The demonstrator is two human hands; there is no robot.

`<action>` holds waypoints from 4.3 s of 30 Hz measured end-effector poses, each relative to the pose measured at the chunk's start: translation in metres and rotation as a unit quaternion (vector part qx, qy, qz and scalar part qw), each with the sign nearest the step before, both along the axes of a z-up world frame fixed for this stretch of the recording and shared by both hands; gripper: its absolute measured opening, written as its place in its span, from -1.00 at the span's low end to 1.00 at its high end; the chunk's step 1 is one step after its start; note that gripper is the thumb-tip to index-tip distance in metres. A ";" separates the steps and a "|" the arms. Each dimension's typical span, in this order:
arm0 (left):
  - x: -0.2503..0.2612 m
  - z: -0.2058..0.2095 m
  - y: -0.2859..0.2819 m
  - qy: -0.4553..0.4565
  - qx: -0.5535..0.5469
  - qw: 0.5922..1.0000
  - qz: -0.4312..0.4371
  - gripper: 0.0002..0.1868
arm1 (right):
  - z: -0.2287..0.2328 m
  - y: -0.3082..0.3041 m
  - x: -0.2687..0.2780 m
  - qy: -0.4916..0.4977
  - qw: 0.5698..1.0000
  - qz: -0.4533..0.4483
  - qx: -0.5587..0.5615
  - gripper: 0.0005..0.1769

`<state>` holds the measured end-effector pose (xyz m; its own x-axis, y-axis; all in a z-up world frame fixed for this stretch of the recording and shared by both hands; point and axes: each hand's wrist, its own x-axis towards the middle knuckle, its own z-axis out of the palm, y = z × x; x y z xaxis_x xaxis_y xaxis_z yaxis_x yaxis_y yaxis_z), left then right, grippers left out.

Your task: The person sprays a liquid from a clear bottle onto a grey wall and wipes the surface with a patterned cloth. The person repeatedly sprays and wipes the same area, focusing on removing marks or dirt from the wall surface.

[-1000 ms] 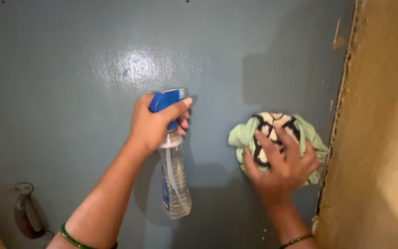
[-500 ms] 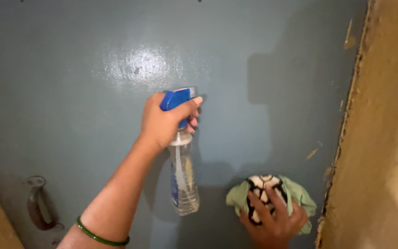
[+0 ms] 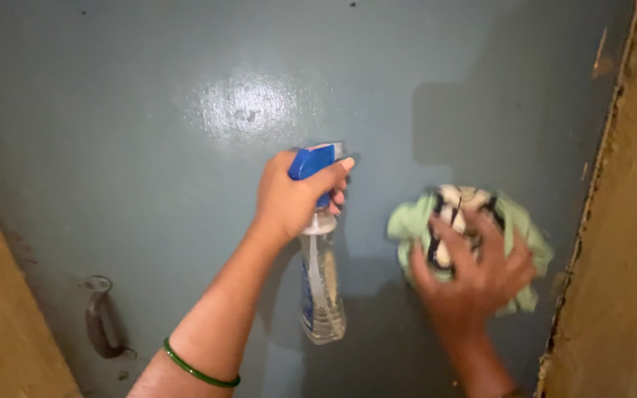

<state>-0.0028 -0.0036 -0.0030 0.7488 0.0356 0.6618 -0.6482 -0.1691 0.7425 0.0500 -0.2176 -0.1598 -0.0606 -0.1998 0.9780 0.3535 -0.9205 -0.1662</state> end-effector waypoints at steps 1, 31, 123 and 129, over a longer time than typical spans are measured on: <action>0.000 0.001 0.000 -0.002 -0.002 1.000 -0.010 -0.69 | 0.019 0.001 0.002 -0.015 1.000 0.013 -0.003 -0.62; -0.047 -0.144 0.057 0.168 -0.054 0.973 0.148 -0.62 | 0.020 0.044 -0.008 -0.048 0.997 0.010 -0.052 -0.65; -0.102 -0.166 0.304 0.106 -0.151 0.981 -0.060 -0.39 | -0.108 0.326 -0.062 -0.086 0.886 0.122 -0.439 -0.71; -0.105 -0.168 0.311 0.121 -0.154 0.979 -0.047 -0.35 | -0.055 0.329 -0.071 -0.065 0.910 0.134 -0.387 -0.69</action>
<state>-0.1079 0.3079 -0.1705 0.8921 0.1287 0.4331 -0.4487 0.1393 0.8828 -0.0214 0.1116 -0.2145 -0.2361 0.5218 0.8198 0.5535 -0.6212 0.5548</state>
